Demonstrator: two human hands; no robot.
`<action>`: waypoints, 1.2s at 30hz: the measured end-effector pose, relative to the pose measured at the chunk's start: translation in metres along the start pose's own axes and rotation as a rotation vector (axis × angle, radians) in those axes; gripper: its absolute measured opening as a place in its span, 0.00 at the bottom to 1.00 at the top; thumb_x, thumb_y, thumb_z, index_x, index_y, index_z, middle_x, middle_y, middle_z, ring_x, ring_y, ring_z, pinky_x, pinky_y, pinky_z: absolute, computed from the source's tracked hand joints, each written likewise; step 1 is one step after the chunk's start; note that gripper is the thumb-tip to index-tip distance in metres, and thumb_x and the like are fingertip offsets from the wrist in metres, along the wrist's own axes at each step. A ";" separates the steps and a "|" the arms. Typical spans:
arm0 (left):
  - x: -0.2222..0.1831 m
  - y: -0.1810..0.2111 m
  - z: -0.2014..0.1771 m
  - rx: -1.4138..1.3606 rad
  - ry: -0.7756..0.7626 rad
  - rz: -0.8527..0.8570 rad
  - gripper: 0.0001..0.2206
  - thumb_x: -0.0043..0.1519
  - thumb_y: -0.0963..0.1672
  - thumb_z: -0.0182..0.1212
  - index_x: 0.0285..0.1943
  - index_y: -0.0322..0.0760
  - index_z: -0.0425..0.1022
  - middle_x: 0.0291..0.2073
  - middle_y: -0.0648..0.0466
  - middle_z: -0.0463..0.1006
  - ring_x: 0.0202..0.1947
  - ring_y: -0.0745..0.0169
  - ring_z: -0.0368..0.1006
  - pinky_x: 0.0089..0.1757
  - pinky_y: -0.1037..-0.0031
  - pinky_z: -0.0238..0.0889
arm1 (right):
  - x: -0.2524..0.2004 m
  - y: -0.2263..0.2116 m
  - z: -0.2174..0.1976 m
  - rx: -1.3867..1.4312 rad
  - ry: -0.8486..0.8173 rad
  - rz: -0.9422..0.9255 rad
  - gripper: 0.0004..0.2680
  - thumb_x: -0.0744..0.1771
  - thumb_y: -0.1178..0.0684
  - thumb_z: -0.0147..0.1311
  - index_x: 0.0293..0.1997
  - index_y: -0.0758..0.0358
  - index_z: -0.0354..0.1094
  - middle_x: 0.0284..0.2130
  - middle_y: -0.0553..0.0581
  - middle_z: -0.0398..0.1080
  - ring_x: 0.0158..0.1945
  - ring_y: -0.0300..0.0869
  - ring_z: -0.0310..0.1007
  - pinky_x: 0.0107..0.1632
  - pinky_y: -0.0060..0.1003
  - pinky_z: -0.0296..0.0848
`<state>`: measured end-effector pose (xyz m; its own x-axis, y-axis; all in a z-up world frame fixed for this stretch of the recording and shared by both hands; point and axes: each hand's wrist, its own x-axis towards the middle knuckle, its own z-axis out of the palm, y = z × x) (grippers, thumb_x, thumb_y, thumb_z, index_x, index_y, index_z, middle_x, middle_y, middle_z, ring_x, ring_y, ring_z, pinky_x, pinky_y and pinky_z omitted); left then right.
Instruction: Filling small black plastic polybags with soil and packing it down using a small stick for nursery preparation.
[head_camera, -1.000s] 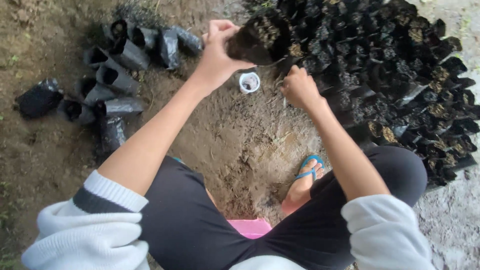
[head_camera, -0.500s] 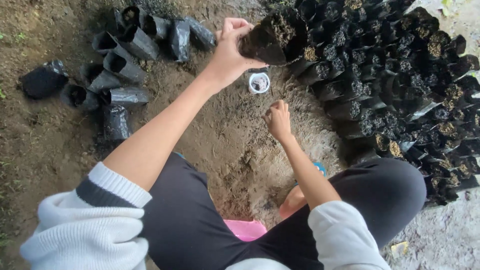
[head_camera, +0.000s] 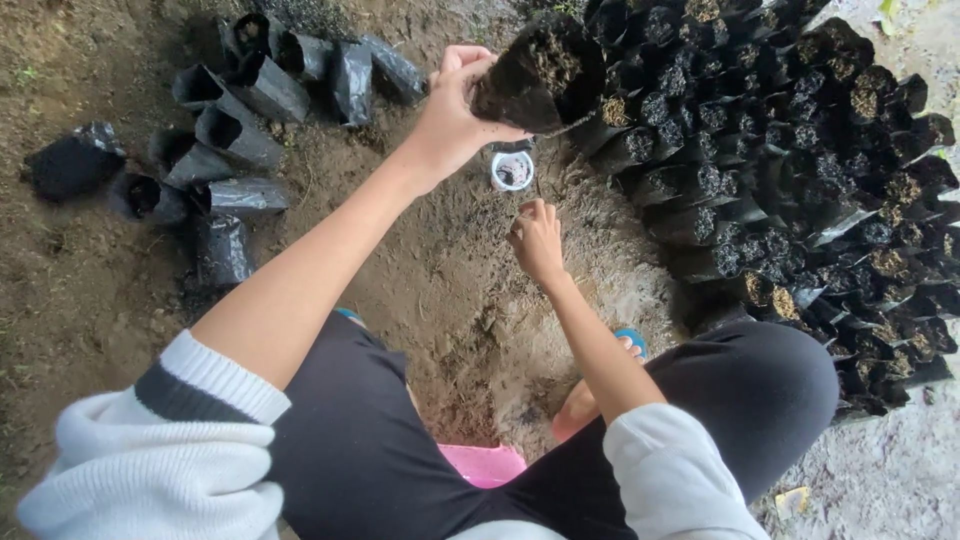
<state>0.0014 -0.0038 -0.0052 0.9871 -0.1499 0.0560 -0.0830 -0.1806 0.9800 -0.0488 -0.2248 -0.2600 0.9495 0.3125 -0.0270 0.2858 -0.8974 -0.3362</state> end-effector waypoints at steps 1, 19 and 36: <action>0.000 -0.001 0.000 -0.002 -0.001 -0.003 0.27 0.48 0.47 0.77 0.55 0.37 0.72 0.54 0.58 0.60 0.59 0.59 0.50 0.63 0.49 0.49 | 0.000 -0.001 0.001 0.000 -0.004 0.001 0.05 0.64 0.52 0.66 0.38 0.60 0.77 0.55 0.55 0.66 0.60 0.49 0.60 0.67 0.49 0.63; 0.000 -0.006 0.005 0.072 -0.015 -0.060 0.36 0.47 0.48 0.79 0.63 0.30 0.66 0.57 0.59 0.61 0.60 0.60 0.52 0.64 0.52 0.46 | -0.012 0.033 0.019 0.305 -0.028 0.230 0.07 0.64 0.54 0.66 0.40 0.66 0.77 0.53 0.59 0.66 0.62 0.50 0.59 0.70 0.51 0.61; 0.005 -0.002 0.016 0.064 -0.049 -0.077 0.33 0.46 0.48 0.78 0.59 0.32 0.69 0.58 0.57 0.60 0.61 0.59 0.50 0.64 0.44 0.44 | -0.017 0.009 0.017 0.205 0.205 0.144 0.08 0.65 0.52 0.63 0.44 0.64 0.76 0.49 0.58 0.65 0.55 0.47 0.60 0.63 0.43 0.67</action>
<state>0.0040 -0.0194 -0.0094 0.9831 -0.1806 -0.0298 -0.0175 -0.2547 0.9669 -0.0648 -0.2329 -0.2790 0.9906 0.0987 0.0948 0.1340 -0.8401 -0.5255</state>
